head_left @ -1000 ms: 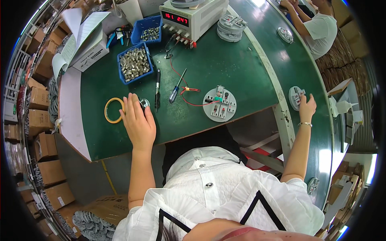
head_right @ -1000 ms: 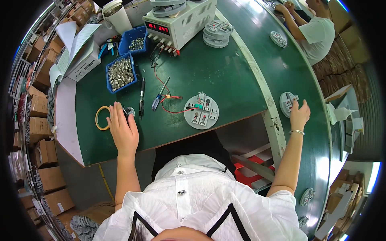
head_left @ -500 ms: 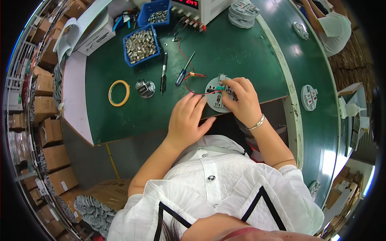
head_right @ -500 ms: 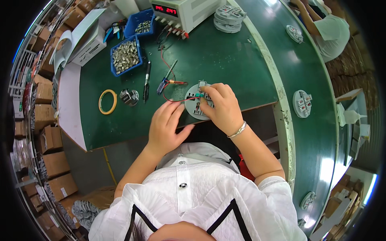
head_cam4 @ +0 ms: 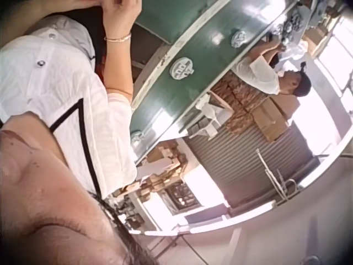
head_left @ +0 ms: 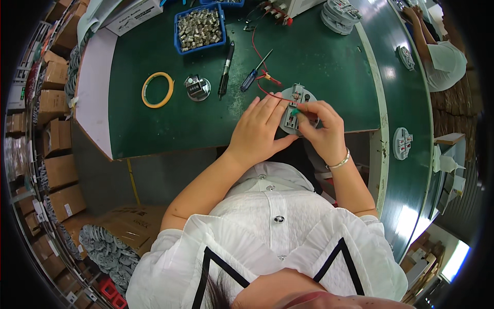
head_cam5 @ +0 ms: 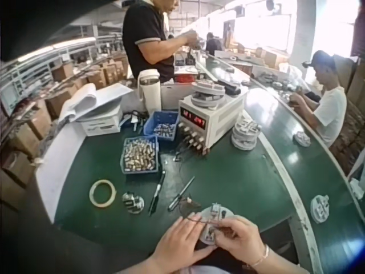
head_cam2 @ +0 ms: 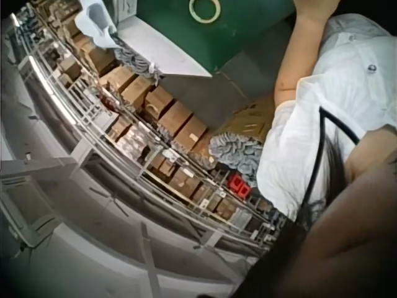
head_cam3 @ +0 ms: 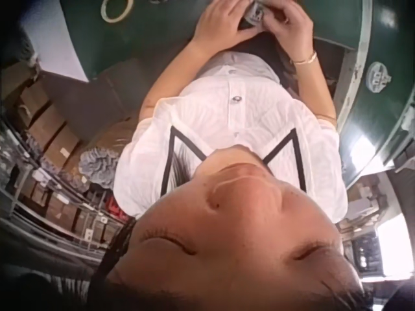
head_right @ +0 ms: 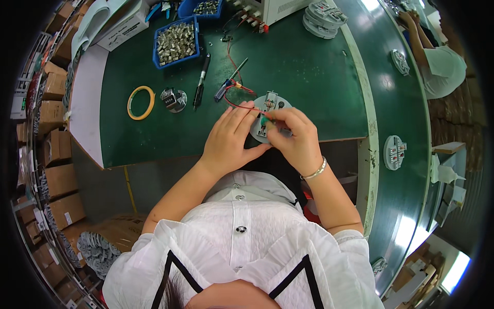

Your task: The person tests round electronic assemblies by contacting them with a wire probe, turns the assemblies over by hand, and presses a tally counter.

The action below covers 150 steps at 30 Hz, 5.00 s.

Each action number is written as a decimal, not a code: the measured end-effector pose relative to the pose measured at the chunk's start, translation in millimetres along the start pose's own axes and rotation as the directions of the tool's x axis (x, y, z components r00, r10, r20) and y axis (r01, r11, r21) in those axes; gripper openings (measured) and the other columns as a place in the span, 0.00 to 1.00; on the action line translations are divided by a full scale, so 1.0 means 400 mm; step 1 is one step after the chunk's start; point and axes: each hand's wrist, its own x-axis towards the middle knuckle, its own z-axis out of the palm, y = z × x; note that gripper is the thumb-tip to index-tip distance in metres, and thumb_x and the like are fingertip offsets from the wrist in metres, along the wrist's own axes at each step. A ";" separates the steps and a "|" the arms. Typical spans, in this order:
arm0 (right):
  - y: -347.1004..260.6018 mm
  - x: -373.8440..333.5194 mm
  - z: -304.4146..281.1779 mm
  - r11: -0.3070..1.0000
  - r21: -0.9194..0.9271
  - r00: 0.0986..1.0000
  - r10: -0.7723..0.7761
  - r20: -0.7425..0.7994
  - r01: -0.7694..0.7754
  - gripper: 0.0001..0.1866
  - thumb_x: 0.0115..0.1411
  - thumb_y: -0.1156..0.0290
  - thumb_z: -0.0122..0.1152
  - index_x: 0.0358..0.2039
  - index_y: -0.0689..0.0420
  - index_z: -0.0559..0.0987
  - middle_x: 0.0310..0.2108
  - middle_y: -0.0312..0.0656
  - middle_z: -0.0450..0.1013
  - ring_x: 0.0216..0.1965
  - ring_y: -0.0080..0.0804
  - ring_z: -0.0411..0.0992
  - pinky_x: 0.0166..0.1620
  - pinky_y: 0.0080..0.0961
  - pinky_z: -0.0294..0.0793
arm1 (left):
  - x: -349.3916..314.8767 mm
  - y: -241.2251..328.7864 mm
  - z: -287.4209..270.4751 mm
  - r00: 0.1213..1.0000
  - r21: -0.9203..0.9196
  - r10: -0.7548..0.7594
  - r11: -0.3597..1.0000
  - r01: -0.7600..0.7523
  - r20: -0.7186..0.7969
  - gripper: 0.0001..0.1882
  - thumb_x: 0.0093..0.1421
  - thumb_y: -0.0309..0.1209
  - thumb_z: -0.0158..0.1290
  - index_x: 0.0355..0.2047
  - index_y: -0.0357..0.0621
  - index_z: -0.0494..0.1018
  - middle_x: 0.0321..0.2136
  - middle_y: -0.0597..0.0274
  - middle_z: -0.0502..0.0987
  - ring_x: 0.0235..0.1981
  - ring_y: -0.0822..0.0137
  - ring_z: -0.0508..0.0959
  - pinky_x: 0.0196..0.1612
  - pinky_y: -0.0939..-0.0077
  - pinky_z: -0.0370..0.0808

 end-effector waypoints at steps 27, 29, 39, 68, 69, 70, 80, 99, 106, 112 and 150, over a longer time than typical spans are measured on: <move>0.004 -0.064 -0.037 0.897 -0.348 0.962 -0.258 0.087 0.272 0.17 0.45 0.79 0.71 0.38 0.55 0.80 0.37 0.38 0.78 0.39 0.40 0.75 0.48 0.38 0.69 | 0.000 -0.002 0.002 0.999 0.011 0.031 0.999 -0.031 -0.019 0.43 0.51 0.47 0.71 0.61 0.38 0.69 0.62 0.49 0.72 0.62 0.50 0.74 0.67 0.48 0.69; 0.011 -0.066 -0.034 0.900 -0.347 0.964 -0.257 0.068 0.265 0.18 0.46 0.79 0.71 0.39 0.55 0.79 0.36 0.37 0.78 0.39 0.40 0.75 0.50 0.39 0.69 | 0.002 -0.001 0.001 0.999 0.010 0.032 0.999 -0.031 -0.014 0.43 0.51 0.47 0.71 0.61 0.38 0.69 0.62 0.49 0.72 0.61 0.49 0.74 0.66 0.47 0.69; 0.005 -0.057 -0.035 0.881 -0.384 0.961 -0.262 0.090 0.276 0.17 0.47 0.78 0.71 0.38 0.53 0.80 0.36 0.36 0.78 0.39 0.39 0.75 0.53 0.39 0.68 | 0.000 -0.007 0.007 0.999 0.004 0.040 0.999 -0.040 -0.030 0.42 0.51 0.47 0.72 0.60 0.37 0.69 0.62 0.49 0.72 0.60 0.49 0.75 0.65 0.47 0.70; 0.052 -0.039 -0.084 0.919 -0.361 0.987 -0.161 0.015 0.156 0.14 0.47 0.79 0.70 0.37 0.54 0.81 0.34 0.37 0.79 0.38 0.39 0.76 0.52 0.36 0.69 | 0.006 0.000 0.003 0.999 0.019 0.031 0.999 -0.031 -0.018 0.42 0.50 0.46 0.72 0.60 0.38 0.69 0.61 0.49 0.72 0.59 0.51 0.76 0.65 0.46 0.70; 0.052 -0.038 -0.084 0.893 -0.403 0.978 -0.204 0.033 0.200 0.14 0.47 0.79 0.70 0.37 0.54 0.81 0.34 0.37 0.79 0.38 0.39 0.76 0.52 0.36 0.69 | 0.005 -0.001 0.003 0.999 0.019 0.032 0.999 -0.031 -0.017 0.42 0.50 0.46 0.72 0.60 0.38 0.69 0.61 0.49 0.72 0.59 0.51 0.76 0.65 0.46 0.70; 0.051 -0.038 -0.082 0.894 -0.403 0.979 -0.203 0.032 0.199 0.14 0.47 0.79 0.70 0.37 0.54 0.81 0.34 0.37 0.79 0.38 0.39 0.76 0.52 0.36 0.69 | 0.003 -0.002 0.004 0.999 0.024 0.037 0.999 -0.036 -0.027 0.42 0.50 0.46 0.72 0.60 0.38 0.69 0.61 0.49 0.72 0.59 0.51 0.76 0.65 0.46 0.70; 0.016 -0.034 -0.075 0.965 -0.249 0.994 -0.092 -0.053 0.076 0.13 0.48 0.80 0.69 0.36 0.56 0.81 0.34 0.39 0.79 0.38 0.40 0.76 0.49 0.36 0.72 | 0.006 0.001 -0.003 1.000 0.015 0.026 1.000 -0.026 0.001 0.45 0.49 0.48 0.72 0.62 0.37 0.69 0.62 0.49 0.72 0.61 0.50 0.74 0.67 0.48 0.68; 0.022 -0.079 -0.033 0.810 -0.460 0.924 -0.252 0.287 0.364 0.42 0.47 0.70 0.69 0.66 0.59 0.69 0.63 0.42 0.73 0.67 0.38 0.69 0.68 0.49 0.61 | -0.014 0.054 -0.092 0.998 -0.051 0.051 0.997 -0.053 -0.041 0.22 0.61 0.39 0.63 0.54 0.47 0.79 0.58 0.46 0.73 0.60 0.44 0.72 0.63 0.50 0.68; 0.071 -0.079 -0.204 0.988 -0.123 0.993 0.080 -0.088 -0.091 0.31 0.53 0.80 0.63 0.61 0.57 0.77 0.55 0.45 0.77 0.54 0.33 0.76 0.54 0.28 0.76 | -0.043 -0.026 -0.079 0.997 0.090 -0.042 0.995 0.047 -0.062 0.12 0.61 0.36 0.62 0.42 0.44 0.82 0.49 0.53 0.80 0.57 0.47 0.77 0.62 0.44 0.69; 0.341 -0.054 -0.556 0.971 -0.028 0.773 0.169 -0.612 -0.235 0.20 0.68 0.75 0.58 0.59 0.60 0.79 0.50 0.40 0.79 0.49 0.27 0.76 0.54 0.25 0.76 | -0.034 -0.056 -0.199 0.997 -0.074 -0.048 0.996 0.053 0.065 0.35 0.52 0.23 0.61 0.63 0.38 0.70 0.63 0.47 0.71 0.68 0.44 0.68 0.70 0.53 0.64; 0.342 0.606 -0.242 0.626 -0.734 0.896 -0.124 -0.427 -0.263 0.31 0.60 0.47 0.64 0.60 0.47 0.79 0.65 0.50 0.70 0.67 0.54 0.65 0.70 0.58 0.58 | -0.126 -0.128 -0.135 0.941 0.298 -0.007 0.948 0.115 -0.339 0.33 0.66 0.33 0.55 0.67 0.29 0.61 0.69 0.37 0.63 0.72 0.32 0.58 0.73 0.39 0.52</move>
